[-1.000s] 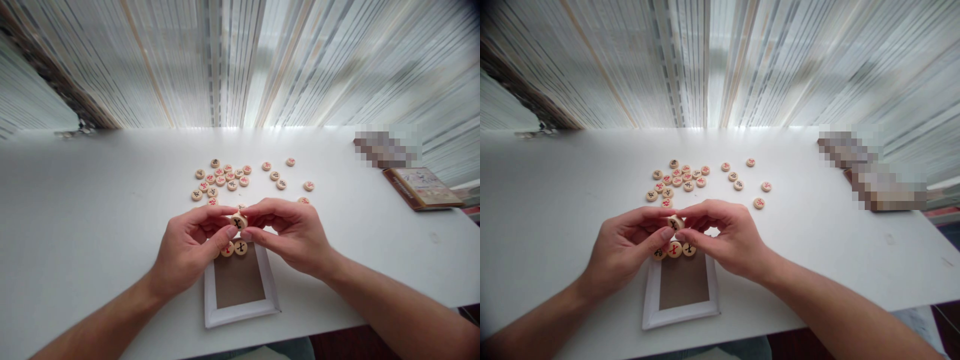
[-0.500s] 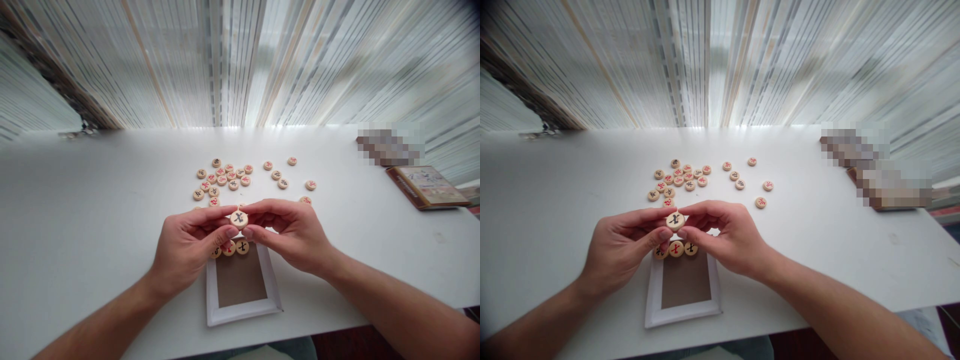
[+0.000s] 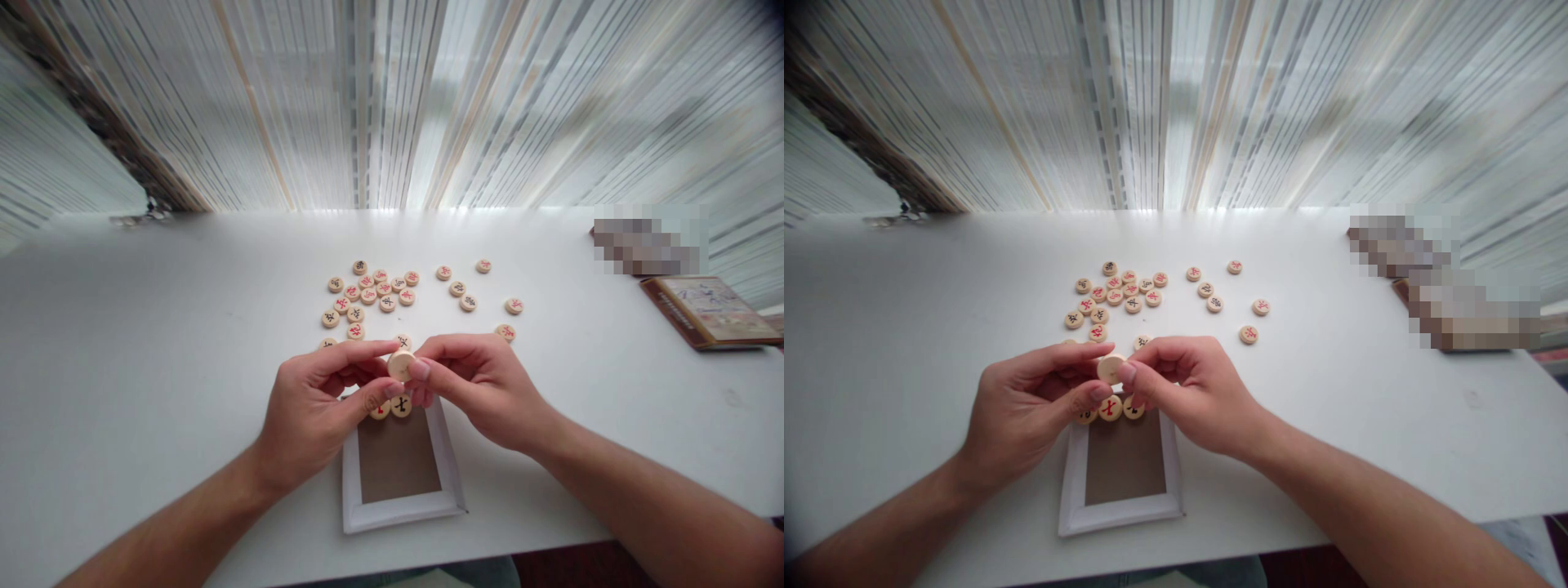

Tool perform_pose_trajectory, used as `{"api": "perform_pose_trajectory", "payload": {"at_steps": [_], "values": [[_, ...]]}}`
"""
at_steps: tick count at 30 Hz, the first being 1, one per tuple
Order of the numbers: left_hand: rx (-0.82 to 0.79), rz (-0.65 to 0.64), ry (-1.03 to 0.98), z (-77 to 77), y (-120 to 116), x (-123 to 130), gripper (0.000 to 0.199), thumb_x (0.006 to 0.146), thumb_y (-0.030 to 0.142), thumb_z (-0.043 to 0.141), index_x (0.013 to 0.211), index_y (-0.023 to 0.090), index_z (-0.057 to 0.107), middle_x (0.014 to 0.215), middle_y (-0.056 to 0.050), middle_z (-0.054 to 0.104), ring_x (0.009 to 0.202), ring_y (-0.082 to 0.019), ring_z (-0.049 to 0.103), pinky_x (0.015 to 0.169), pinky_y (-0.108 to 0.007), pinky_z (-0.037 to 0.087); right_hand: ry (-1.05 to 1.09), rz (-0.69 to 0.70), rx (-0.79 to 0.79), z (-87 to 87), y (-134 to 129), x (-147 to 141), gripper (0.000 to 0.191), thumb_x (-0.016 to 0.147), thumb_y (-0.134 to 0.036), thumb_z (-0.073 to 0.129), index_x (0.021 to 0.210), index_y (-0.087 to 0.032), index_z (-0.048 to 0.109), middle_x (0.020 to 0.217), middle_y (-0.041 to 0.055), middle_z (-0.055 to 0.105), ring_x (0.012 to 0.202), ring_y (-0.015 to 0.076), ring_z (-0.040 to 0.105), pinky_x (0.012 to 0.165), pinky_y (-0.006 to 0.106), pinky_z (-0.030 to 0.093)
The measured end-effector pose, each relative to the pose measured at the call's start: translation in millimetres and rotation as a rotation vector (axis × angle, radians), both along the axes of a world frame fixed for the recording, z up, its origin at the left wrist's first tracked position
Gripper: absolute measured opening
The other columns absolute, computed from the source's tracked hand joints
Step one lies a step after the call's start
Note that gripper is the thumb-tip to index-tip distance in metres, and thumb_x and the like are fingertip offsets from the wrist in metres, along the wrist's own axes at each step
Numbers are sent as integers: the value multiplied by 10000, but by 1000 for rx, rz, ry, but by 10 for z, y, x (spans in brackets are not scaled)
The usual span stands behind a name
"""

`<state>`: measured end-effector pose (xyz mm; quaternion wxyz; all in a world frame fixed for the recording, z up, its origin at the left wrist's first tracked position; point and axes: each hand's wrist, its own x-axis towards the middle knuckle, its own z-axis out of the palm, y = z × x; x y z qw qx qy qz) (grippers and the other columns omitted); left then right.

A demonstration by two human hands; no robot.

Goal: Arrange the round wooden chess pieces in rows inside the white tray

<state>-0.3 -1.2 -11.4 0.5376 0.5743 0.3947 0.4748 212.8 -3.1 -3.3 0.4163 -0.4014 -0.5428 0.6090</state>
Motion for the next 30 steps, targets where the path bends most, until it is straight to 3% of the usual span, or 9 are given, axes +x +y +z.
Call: {"api": "perform_pose_trajectory", "payload": {"at_steps": [9, 14, 19, 24, 30], "values": [[40, -50, 25, -22, -11, -25, 306, 851, 160, 923, 1148, 224, 885, 861, -31, 867, 742, -156, 809, 681, -201, 673, 51, 48, -124, 7, 6, -17, 368, 831, -489, 954, 767, -165, 792, 678, 38, 752, 631, 144, 685, 600, 237, 567], [267, -66, 174, 11, -8, -20, 267, 897, 128, 870, 1131, 254, 881, 884, -21, 874, 735, -163, 808, 712, -231, 661, 41, 59, -208, -7, -17, -30, 386, 747, -433, 1016, 755, -162, 742, 576, -15, 676, 490, 101, 598, 466, 189, 480], [466, -73, 315, 38, -19, -27, 262, 931, 130, 842, 1144, 279, 867, 895, -19, 868, 754, -174, 798, 738, -249, 633, 23, 60, -221, 17, -37, -34, 402, 791, -443, 985, 716, -164, 705, 539, -20, 662, 447, 97, 600, 443, 180, 475], [435, -89, 252, -9, -4, -34, 306, 951, 158, 839, 1219, 305, 845, 890, 14, 844, 735, -131, 760, 736, -208, 609, 111, 86, -235, 64, -16, -29, 397, 849, -456, 934, 726, -146, 721, 610, 4, 706, 480, 110, 653, 484, 198, 531], [393, -63, 204, -44, 8, -44, 257, 948, 183, 856, 1199, 234, 834, 905, 7, 854, 742, -109, 767, 723, -173, 597, 188, 118, -269, 43, 9, -3, 329, 851, -389, 939, 798, -126, 749, 657, 18, 742, 497, 105, 672, 512, 195, 555]]}}
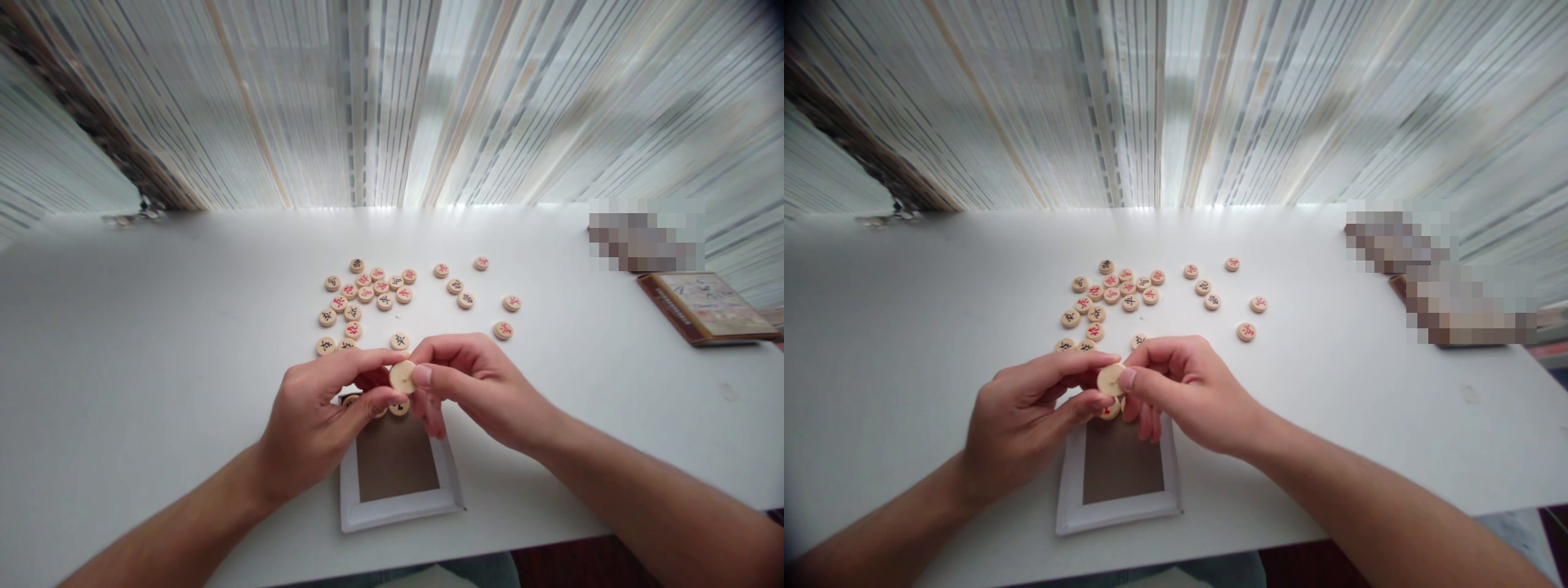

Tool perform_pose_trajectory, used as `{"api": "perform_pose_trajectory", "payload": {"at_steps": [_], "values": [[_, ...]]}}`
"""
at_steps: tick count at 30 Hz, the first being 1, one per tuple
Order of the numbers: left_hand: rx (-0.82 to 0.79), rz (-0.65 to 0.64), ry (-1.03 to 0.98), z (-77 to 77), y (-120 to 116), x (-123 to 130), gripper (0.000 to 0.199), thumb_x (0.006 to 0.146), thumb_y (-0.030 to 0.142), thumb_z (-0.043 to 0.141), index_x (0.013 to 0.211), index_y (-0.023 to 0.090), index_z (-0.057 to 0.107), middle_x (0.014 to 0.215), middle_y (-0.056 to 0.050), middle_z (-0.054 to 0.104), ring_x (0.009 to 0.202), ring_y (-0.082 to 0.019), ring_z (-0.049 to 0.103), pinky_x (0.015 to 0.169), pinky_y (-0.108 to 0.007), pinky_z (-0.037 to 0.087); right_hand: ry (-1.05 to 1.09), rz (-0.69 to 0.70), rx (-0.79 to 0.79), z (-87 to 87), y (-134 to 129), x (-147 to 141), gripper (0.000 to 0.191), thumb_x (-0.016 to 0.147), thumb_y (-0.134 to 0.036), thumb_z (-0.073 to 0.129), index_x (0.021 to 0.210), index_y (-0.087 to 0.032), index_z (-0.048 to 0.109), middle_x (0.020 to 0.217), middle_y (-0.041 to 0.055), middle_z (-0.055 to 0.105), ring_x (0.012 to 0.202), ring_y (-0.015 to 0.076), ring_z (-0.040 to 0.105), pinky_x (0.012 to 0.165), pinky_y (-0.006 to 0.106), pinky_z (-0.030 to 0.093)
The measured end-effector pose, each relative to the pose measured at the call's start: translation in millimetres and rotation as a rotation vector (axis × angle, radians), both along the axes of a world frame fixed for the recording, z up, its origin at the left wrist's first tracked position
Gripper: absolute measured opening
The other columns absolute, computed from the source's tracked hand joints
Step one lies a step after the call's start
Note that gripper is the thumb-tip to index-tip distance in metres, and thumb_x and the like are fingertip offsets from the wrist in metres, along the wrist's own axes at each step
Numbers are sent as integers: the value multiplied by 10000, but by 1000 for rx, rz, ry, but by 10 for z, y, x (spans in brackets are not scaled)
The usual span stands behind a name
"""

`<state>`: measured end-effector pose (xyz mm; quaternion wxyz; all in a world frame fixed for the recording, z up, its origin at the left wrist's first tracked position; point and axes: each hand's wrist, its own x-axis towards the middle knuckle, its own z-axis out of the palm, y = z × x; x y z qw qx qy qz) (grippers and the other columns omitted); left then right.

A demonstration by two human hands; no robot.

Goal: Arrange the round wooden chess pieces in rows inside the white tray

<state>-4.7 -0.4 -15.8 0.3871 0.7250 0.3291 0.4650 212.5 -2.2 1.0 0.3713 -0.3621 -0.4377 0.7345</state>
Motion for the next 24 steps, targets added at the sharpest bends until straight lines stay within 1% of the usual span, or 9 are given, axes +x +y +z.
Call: {"api": "perform_pose_trajectory", "payload": {"at_steps": [3, 7, 12, 14, 18, 21, 24], "values": [[38, -4, 9, 6, 2, -3, 250, 956, 220, 858, 1204, 237, 825, 870, 19, 842, 733, -100, 759, 736, -163, 589, 13, 14, -14, -6, -4, 9, 299, 822, -341, 967, 823, -129, 757, 652, 10, 745, 505, 99, 674, 537, 190, 567], [106, -3, 33, 8, -1, -9, 227, 963, 265, 852, 1188, 251, 821, 836, 22, 829, 706, -102, 750, 732, -166, 583, 23, 44, -56, -4, -14, 7, 312, 773, -318, 1005, 815, -134, 756, 643, 3, 741, 509, 91, 665, 551, 187, 576], [174, -2, 85, 8, -21, -32, 237, 974, 223, 833, 1207, 258, 812, 876, 2, 837, 738, -121, 767, 751, -181, 589, 14, 45, -73, -21, -21, -18, 352, 732, -321, 1032, 773, -145, 730, 611, -9, 713, 503, 90, 649, 523, 175, 556], [190, -11, 104, 13, -24, -34, 259, 972, 192, 829, 1221, 257, 805, 899, -4, 844, 757, -128, 778, 760, -185, 592, 10, 49, -69, -27, -25, -24, 361, 739, -334, 1027, 759, -146, 719, 605, -11, 703, 499, 90, 641, 514, 177, 550], [216, -40, 117, 29, -15, -23, 283, 974, 152, 816, 1237, 251, 787, 917, -6, 852, 779, -131, 790, 782, -185, 598, 2, 77, -47, -17, -36, -20, 349, 802, -355, 984, 747, -141, 715, 580, -7, 688, 502, 94, 628, 527, 188, 548], [226, -56, 118, 33, -6, -18, 267, 987, 157, 802, 1240, 239, 778, 902, -5, 844, 767, -125, 783, 774, -181, 598, -3, 88, -37, -2, -38, -14, 332, 831, -349, 959, 749, -141, 714, 578, -5, 691, 510, 97, 632, 541, 194, 547], [234, -44, 116, 21, -1, -21, 251, 991, 180, 804, 1235, 231, 776, 871, 2, 825, 745, -119, 764, 770, -182, 593, 11, 73, -37, 4, -30, -13, 311, 843, -340, 943, 754, -147, 717, 595, -4, 707, 509, 98, 647, 552, 199, 554]]}}
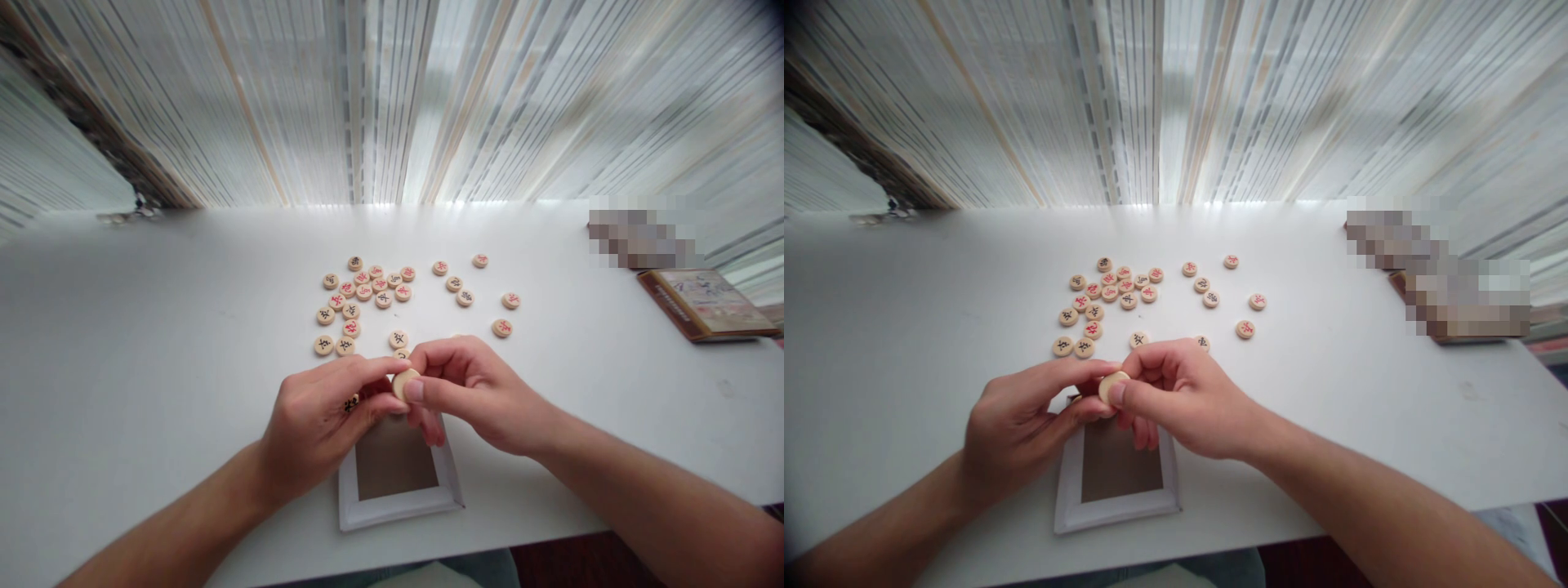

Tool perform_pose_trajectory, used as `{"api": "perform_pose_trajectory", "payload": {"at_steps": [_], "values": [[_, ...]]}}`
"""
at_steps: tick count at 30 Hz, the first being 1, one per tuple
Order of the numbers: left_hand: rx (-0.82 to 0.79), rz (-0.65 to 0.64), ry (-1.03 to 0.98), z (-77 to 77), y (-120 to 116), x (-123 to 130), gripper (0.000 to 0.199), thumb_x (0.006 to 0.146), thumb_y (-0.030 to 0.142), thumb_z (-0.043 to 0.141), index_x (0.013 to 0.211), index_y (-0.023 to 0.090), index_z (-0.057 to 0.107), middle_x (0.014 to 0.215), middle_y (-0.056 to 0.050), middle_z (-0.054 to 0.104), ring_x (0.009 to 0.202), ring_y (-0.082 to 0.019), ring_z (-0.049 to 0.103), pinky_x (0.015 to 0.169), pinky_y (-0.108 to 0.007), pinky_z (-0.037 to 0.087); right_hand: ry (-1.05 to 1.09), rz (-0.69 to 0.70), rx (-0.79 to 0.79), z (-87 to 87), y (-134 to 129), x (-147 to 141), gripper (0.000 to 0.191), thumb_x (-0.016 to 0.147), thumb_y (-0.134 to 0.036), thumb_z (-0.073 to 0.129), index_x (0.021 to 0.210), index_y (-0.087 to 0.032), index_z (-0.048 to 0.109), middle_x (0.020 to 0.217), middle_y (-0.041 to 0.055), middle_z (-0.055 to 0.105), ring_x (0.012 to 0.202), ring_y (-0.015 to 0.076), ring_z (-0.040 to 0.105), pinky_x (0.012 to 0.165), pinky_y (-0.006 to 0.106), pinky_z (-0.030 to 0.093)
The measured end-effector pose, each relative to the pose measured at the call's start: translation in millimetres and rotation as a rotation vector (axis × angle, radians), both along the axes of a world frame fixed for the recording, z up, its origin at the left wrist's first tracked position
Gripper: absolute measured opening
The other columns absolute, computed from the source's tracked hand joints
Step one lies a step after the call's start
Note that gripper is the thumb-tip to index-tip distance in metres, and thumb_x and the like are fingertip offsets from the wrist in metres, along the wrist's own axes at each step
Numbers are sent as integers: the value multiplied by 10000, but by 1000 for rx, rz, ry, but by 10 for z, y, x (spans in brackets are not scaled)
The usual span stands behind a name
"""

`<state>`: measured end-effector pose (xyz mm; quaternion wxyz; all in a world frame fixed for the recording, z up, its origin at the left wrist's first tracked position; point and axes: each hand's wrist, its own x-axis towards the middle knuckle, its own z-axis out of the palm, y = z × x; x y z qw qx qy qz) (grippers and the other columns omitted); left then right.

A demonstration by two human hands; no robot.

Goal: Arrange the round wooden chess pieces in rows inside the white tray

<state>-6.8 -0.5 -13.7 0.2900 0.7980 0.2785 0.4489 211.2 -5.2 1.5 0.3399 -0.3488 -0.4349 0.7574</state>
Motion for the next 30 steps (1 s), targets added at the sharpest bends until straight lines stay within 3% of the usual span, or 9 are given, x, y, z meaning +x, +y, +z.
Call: {"api": "perform_pose_trajectory", "payload": {"at_steps": [15, 20, 24, 28, 30], "values": [[-63, 24, -62, -19, 9, 6, 307, 968, 165, 831, 1265, 231, 798, 901, 2, 839, 727, -104, 754, 755, -182, 615, 48, -90, 15, -42, 35, 1, 309, 836, -375, 960, 862, -134, 769, 667, 11, 762, 498, 109, 697, 507, 194, 581], [-292, 55, -113, 3, -17, 25, 246, 974, 190, 812, 1217, 218, 835, 873, -27, 849, 710, -140, 772, 705, -221, 638, 5, -132, 44, -16, 37, -3, 309, 811, -367, 976, 839, -138, 772, 672, 17, 761, 485, 121, 686, 485, 213, 574], [-571, 17, -217, 55, -14, 45, 207, 1041, 281, 730, 1187, 189, 843, 813, -43, 832, 656, -146, 758, 601, -210, 615, -101, -239, 269, -14, 3, 4, 253, 870, -366, 936, 893, -149, 807, 712, 32, 786, 511, 132, 692, 503, 237, 584], [-716, -22, -282, 91, 15, 52, 218, 1046, 344, 740, 1104, 180, 871, 698, -31, 792, 617, -127, 736, 610, -188, 593, -307, -323, 694, -42, -52, 5, 51, 941, -214, 842, 970, -174, 833, 772, 41, 821, 605, 137, 730, 556, 214, 585], [-760, -34, -304, 98, 25, 52, 220, 1035, 361, 762, 1088, 183, 881, 690, -34, 794, 620, -124, 739, 633, -190, 596, -408, -345, 916, -55, -66, 10, 67, 964, -159, 780, 1001, -182, 832, 767, 37, 815, 608, 131, 722, 574, 211, 589]]}}
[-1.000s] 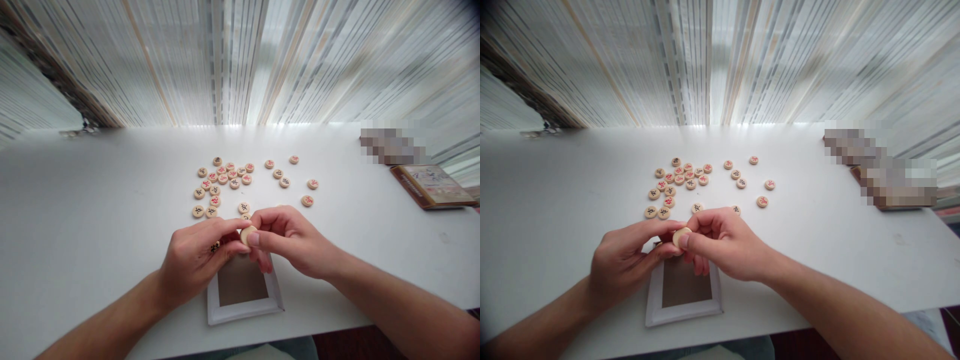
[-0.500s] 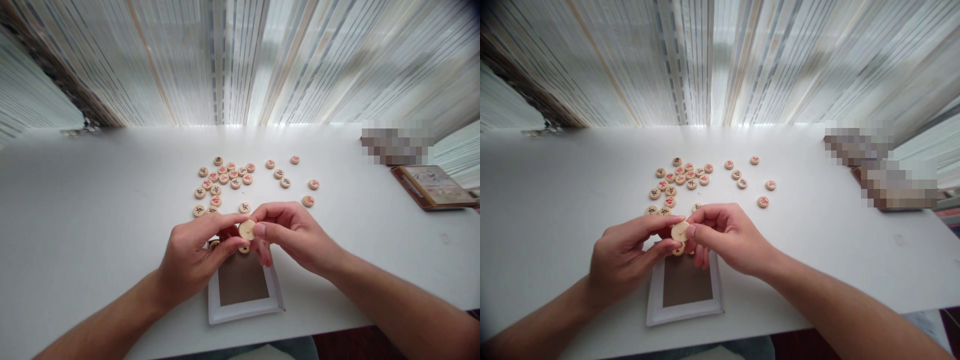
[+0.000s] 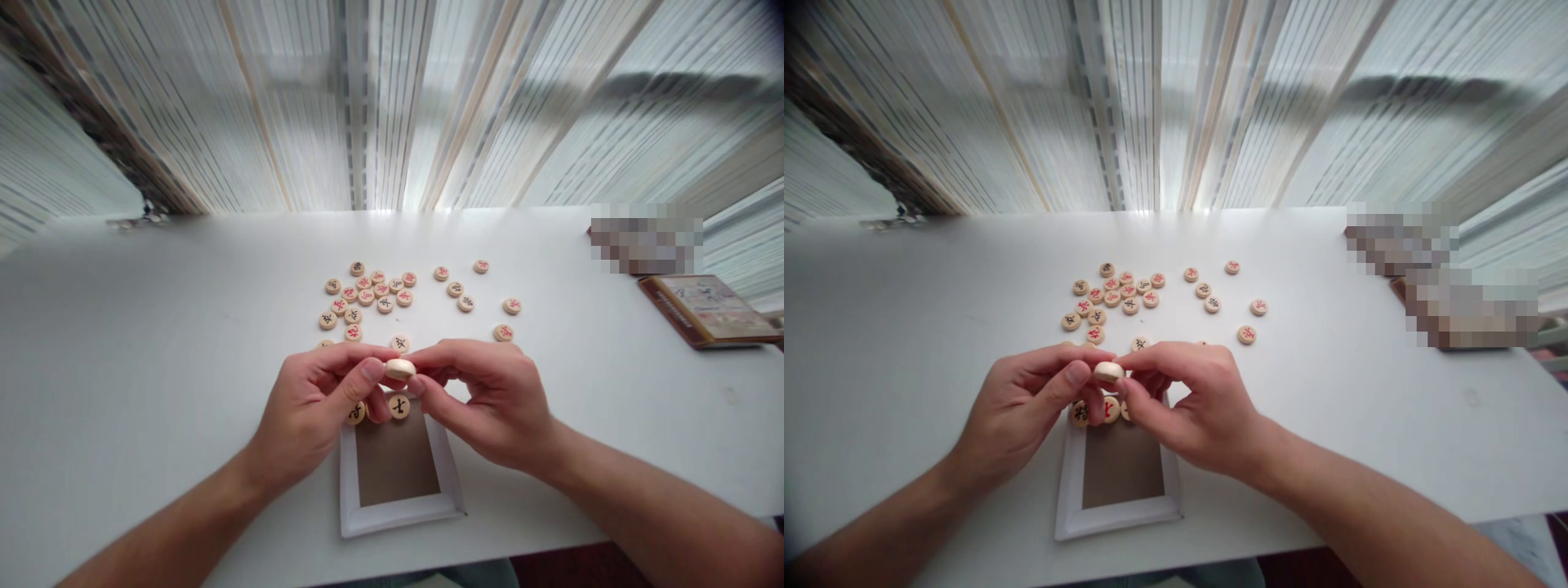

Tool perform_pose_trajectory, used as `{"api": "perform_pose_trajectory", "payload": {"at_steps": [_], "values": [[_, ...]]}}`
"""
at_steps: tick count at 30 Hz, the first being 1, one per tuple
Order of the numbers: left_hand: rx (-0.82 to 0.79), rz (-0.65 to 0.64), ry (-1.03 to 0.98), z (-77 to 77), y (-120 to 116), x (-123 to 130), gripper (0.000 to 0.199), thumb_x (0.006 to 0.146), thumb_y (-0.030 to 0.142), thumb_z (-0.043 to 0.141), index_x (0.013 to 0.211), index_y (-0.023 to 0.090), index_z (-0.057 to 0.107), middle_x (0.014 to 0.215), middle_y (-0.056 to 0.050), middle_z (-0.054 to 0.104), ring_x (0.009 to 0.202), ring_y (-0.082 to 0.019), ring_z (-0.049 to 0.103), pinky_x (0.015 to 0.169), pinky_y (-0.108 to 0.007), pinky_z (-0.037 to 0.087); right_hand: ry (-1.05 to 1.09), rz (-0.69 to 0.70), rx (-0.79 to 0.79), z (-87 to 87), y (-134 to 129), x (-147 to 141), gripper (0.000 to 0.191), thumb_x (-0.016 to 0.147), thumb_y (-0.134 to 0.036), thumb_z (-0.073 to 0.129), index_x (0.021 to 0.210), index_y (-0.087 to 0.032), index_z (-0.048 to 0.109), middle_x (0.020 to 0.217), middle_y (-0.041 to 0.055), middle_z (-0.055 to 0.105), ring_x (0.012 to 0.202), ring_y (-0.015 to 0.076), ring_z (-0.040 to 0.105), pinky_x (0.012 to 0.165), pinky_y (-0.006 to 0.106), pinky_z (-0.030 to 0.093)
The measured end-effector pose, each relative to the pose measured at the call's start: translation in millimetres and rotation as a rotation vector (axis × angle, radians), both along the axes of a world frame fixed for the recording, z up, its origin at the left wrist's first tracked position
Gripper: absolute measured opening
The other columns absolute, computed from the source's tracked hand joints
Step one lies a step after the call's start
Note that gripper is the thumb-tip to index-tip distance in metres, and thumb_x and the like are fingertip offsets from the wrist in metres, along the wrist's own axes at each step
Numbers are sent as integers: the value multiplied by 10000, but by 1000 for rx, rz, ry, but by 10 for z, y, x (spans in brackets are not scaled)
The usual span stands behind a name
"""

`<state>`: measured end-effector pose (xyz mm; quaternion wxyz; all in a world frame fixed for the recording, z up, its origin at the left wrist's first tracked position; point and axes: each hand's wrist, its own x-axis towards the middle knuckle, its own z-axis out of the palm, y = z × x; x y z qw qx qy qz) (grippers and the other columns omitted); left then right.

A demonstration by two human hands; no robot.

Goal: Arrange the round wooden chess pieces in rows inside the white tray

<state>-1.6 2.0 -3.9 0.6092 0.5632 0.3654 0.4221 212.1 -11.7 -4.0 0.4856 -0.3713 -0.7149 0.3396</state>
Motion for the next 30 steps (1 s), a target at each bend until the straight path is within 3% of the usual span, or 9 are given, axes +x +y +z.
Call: {"api": "perform_pose_trajectory", "payload": {"at_steps": [3, 6, 13, 18, 23, 30], "values": [[-62, -5, -28, -2, 6, 2, 218, 989, 370, 824, 1071, 178, 889, 690, -41, 799, 628, -124, 734, 645, -191, 605, -168, -36, 283, -23, 4, 22, 147, 985, -121, 719, 1078, -181, 815, 796, 51, 805, 623, 132, 716, 606, 226, 599], [-142, -2, -49, -17, 3, 4, 214, 937, 342, 880, 1071, 175, 890, 732, -48, 814, 640, -121, 737, 638, -184, 616, -260, -44, 406, -49, 22, 53, 207, 1002, -112, 698, 1173, -182, 788, 863, 73, 813, 663, 141, 730, 622, 238, 602], [-166, 66, -97, -30, -3, 17, 238, 828, 185, 952, 1058, 182, 892, 827, -64, 868, 690, -159, 809, 680, -213, 685, -234, -16, 373, -80, 47, 70, 198, 1019, -174, 747, 1216, -186, 764, 932, 83, 800, 675, 136, 725, 645, 240, 614], [-143, 95, -89, -10, 15, 39, 230, 800, 182, 965, 1022, 182, 906, 926, -86, 892, 828, -225, 864, 779, -281, 731, -250, -15, 352, -93, 54, 60, 185, 1031, -174, 737, 1215, -191, 745, 892, 67, 783, 668, 139, 710, 647, 248, 600], [-173, 104, -100, 4, 27, 44, 222, 776, 215, 989, 980, 180, 908, 869, -70, 886, 698, -197, 836, 674, -259, 721, -251, -5, 348, -72, 56, 64, 141, 1019, -175, 754, 1158, -177, 732, 872, 55, 771, 661, 134, 711, 645, 238, 582], [-88, 75, -31, 10, 12, 58, 176, 795, 206, 970, 959, 197, 906, 834, -42, 875, 725, -185, 835, 688, -232, 705, -452, 15, 430, -32, 39, 110, 170, 1074, -195, 647, 1227, -181, 720, 969, 85, 809, 740, 159, 744, 654, 258, 571]]}}
